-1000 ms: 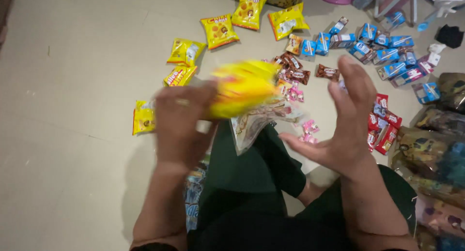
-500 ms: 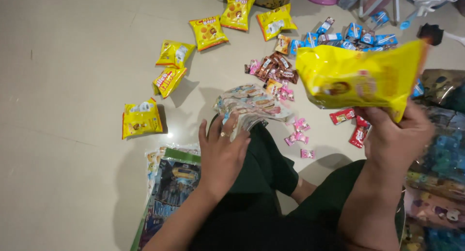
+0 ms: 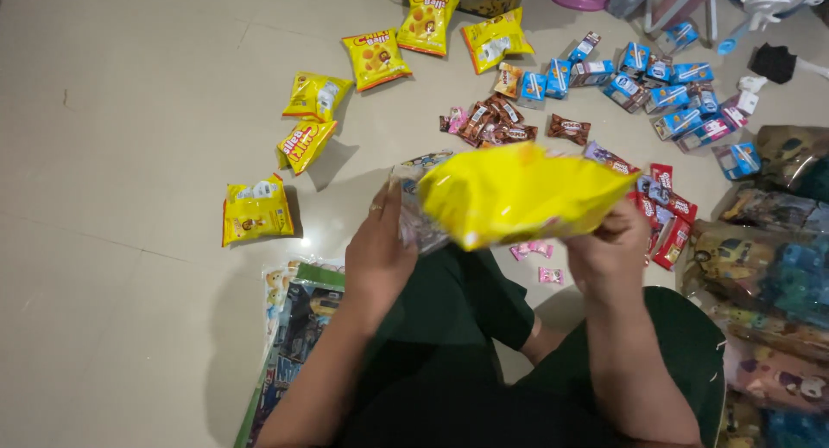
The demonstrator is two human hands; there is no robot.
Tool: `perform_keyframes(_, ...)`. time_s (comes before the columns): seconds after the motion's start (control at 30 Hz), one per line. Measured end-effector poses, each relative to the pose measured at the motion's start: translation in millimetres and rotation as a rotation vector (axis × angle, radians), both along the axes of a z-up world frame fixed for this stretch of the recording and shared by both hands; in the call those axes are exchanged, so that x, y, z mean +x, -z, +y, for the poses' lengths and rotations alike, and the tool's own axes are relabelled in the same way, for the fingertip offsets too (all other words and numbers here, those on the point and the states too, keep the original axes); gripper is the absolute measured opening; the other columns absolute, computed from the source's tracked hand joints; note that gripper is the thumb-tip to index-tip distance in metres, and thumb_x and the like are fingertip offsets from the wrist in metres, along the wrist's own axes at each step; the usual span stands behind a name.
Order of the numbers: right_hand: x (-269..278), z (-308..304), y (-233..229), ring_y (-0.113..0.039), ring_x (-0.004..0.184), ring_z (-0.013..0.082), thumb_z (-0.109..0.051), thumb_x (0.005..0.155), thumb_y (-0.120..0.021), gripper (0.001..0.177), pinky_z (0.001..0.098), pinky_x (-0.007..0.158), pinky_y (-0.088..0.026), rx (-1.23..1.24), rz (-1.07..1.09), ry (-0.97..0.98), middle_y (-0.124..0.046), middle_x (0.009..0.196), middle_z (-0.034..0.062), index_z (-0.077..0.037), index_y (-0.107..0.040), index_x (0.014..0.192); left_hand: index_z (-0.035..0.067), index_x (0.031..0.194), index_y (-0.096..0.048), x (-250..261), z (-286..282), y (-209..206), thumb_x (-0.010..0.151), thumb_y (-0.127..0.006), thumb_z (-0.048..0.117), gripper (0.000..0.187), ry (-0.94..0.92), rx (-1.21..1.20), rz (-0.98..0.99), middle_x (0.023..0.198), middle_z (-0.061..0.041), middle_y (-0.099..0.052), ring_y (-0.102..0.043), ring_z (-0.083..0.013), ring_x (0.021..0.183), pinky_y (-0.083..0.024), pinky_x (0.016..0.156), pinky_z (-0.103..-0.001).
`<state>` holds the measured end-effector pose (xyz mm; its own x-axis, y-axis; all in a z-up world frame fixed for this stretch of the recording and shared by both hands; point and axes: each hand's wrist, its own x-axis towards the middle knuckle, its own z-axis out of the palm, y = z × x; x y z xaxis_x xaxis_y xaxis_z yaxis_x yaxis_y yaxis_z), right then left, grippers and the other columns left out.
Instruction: Packaging various snacks and candies into a larger plastic bag.
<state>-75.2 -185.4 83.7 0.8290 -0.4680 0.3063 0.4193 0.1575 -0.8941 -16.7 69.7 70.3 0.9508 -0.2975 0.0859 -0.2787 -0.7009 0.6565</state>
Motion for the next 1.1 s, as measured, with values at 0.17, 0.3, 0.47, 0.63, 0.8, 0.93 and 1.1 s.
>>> perform_keyframes(0.17,22,0,1,-0.070,0.106,0.0359,0.011,0.064,-0.088,0.046,0.0479,0.096,-0.056,-0.405,-0.026,-0.203,-0.072,0.110,0.0269,0.009,-0.070,0.106,0.001,0.156,-0.036,20,7,8,0.077,-0.077,0.004,0.089,0.031,0.057,-0.114,0.154,-0.022,-0.043,-0.055,-0.0415,0.135,-0.054,0.105,-0.044)
perform_keyframes(0.3,36,-9,-23,-0.072,0.104,0.0411,0.006,0.076,-0.086,0.029,0.0454,0.095,-0.056,-0.894,-0.134,-0.188,-0.076,0.109,0.0175,-0.001,-0.078,0.104,0.008,0.152,-0.049,26,14,3,0.070,-0.082,0.000,0.089,-0.092,-0.082,-0.098,0.153,-0.021,-0.042,-0.070,-0.0425,0.108,-0.063,0.088,-0.051)
perform_keyframes(0.47,47,0,-40,-0.062,0.109,0.0379,-0.006,0.076,-0.087,0.027,0.0458,0.094,-0.051,-1.442,-0.147,0.015,-0.071,0.113,0.0088,-0.017,-0.081,0.099,0.011,0.153,-0.048,24,3,17,0.067,-0.085,0.010,0.093,-0.112,-0.061,-0.065,0.147,-0.015,-0.044,-0.073,-0.0420,0.100,-0.064,0.081,-0.051)
perform_keyframes(0.63,56,42,-46,-0.047,0.134,0.0432,-0.015,0.073,-0.085,0.039,0.0581,0.106,-0.043,-1.828,0.100,0.149,-0.060,0.140,0.0129,-0.019,-0.081,0.112,0.001,0.154,-0.044,17,-4,-3,0.072,-0.079,-0.002,0.089,-0.067,-0.102,-0.040,0.141,-0.024,-0.045,-0.071,-0.0510,0.097,-0.063,0.080,-0.057)
perform_keyframes(0.8,76,13,-35,-0.054,0.129,0.0510,-0.035,0.080,-0.075,0.066,0.0578,0.096,-0.048,-1.590,0.302,-0.366,-0.060,0.142,0.0254,-0.001,-0.066,0.136,0.014,0.148,-0.054,20,2,-6,0.081,-0.074,0.012,0.071,-0.032,0.024,0.198,0.163,-0.010,-0.038,-0.066,-0.0473,0.114,-0.056,0.096,-0.057)
perform_keyframes(0.93,77,6,-53,-0.059,0.120,0.0550,-0.025,0.086,-0.076,0.059,0.0596,0.094,-0.050,-1.400,0.242,-0.353,-0.063,0.136,0.0306,0.005,-0.065,0.135,0.009,0.141,-0.058,19,-4,-23,0.082,-0.075,0.012,0.062,0.019,-0.019,0.124,0.165,-0.010,-0.038,-0.060,-0.0480,0.122,-0.054,0.098,-0.060)
perform_keyframes(1.1,99,-9,-17,-0.067,0.117,0.0386,-0.013,0.091,-0.068,0.045,0.0482,0.090,-0.057,-1.486,0.388,-0.159,-0.066,0.137,0.0128,-0.004,-0.069,0.134,0.007,0.154,-0.044,27,-17,-32,0.079,-0.071,0.008,0.079,0.091,-0.072,0.148,0.169,-0.013,-0.030,-0.053,-0.0518,0.130,-0.049,0.104,-0.063)
